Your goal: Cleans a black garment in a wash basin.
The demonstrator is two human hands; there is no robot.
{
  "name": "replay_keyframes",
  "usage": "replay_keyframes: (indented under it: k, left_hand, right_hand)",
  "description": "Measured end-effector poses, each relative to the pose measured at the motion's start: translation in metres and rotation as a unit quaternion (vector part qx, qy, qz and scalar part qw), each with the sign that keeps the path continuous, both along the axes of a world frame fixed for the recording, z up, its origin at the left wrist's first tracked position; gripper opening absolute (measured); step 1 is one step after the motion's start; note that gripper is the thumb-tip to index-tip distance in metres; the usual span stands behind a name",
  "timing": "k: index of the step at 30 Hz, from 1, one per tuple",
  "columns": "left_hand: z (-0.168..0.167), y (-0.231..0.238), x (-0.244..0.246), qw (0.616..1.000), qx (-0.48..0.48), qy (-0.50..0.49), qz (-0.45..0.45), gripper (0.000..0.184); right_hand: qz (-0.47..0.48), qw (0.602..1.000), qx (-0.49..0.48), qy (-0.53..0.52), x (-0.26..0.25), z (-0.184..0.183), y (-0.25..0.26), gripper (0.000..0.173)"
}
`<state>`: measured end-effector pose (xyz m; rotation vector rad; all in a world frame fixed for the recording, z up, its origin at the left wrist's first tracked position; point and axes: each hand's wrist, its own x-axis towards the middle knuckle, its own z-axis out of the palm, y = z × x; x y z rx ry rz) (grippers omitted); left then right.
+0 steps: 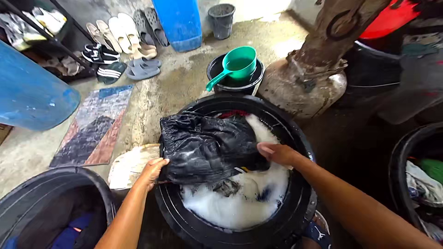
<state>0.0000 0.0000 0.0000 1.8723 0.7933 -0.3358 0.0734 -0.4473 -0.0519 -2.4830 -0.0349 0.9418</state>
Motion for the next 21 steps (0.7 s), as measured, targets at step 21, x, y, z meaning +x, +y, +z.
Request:
replay_keyframes:
  k: [21]
  left_hand:
    - [-0.011,0.008,-0.005,0.994,-0.106,-0.006,-0.013,0.012]
  right_hand:
    - [-0.084,0.918,0.343,0.181,-0.033,0.030,0.216,0.018]
